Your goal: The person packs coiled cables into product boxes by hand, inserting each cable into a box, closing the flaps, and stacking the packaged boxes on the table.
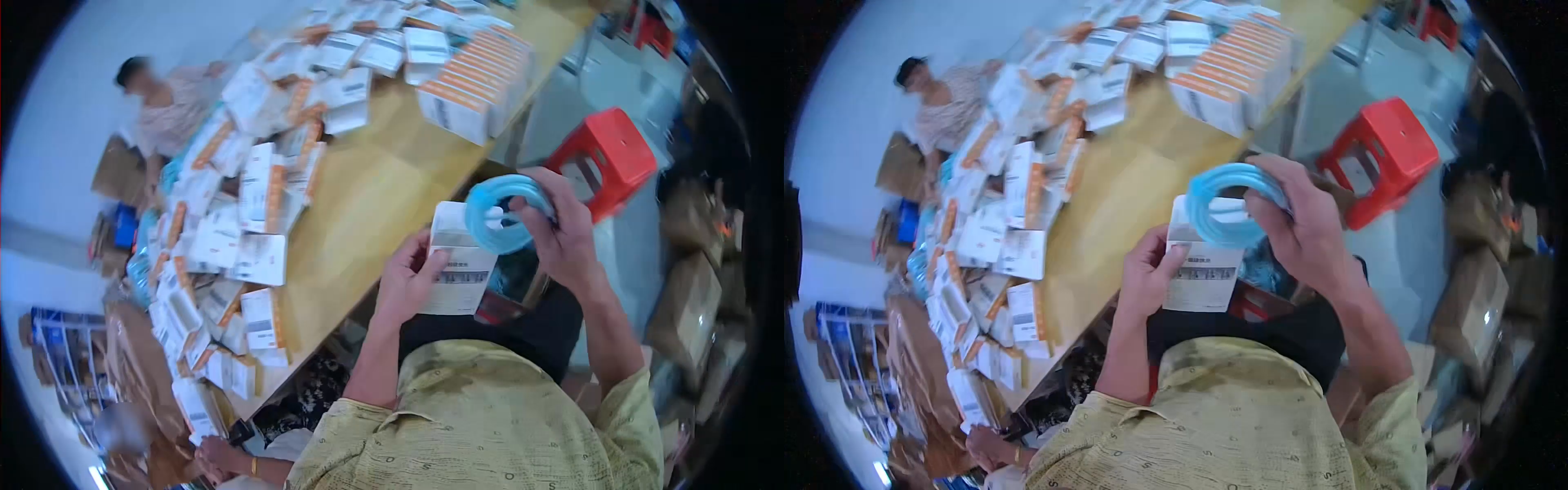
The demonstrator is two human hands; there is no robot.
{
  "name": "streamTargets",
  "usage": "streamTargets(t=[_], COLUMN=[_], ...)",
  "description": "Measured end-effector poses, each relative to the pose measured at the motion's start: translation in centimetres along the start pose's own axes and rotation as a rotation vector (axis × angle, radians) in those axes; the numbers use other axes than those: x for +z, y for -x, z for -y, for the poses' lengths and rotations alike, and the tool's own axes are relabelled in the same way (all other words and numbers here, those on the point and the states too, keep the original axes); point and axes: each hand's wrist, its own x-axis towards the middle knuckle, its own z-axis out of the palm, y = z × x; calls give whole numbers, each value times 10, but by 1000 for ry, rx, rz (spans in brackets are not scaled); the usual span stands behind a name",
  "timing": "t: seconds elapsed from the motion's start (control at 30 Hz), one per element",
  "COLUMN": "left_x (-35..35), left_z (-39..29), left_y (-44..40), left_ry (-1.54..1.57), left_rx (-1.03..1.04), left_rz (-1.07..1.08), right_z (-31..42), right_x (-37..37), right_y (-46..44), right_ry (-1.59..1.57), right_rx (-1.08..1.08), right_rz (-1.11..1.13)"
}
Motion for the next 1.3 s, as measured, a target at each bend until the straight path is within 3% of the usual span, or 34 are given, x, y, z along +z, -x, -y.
streamTargets(t=[0.07, 0.13, 0.17, 0.3, 0.33, 0.47, 0.57, 0.73, 0.8, 0.83, 0.9, 1.1, 1.23, 1.3], left_x=[24, 43, 51, 78, 88, 79, 75, 70, 72, 73, 79, 78, 84, 83], left_z=[19, 28, 30, 46, 54, 73, 76, 78, 75, 74, 74, 77, 71, 74], left_y=[6, 13, 17, 36, 39, 51, 66, 79, 83, 85, 88, 90, 87, 85], left_ry=[210, 137, 153, -74, -69, 167, 145, 59, 111, 108, -65, 107, 112, 129], left_rx=[-42, -94, -93, -218, -203, -328, -313, -305, -316, -297, -198, -242, -216, -205], left_rz=[148, 164, 203, 387, 407, 417, 428, 406, 341, 293, 305, 290, 275, 271], right_z=[-6, -8, -11, -25, -35, -29, -24, -30, -39, -39, -39, -30, -20, -13], right_x=[-15, -41, -48, -47, -42, -34, -27, -4, -5, -4, -5, 2, 7, 1], right_y=[6, 19, 28, 63, 79, 106, 116, 110, 115, 115, 116, 111, 128, 124], right_ry=[285, 590, 624, 610, 615, 524, 513, 532, 468, 445, 575, 399, 636, 588], right_rx=[-88, -7, 17, 220, 146, 296, 337, 282, 146, 101, 195, 221, 176, 189], right_rz=[194, 519, 508, 1022, 980, 564, 480, 684, 446, 461, 618, 529, 665, 636])
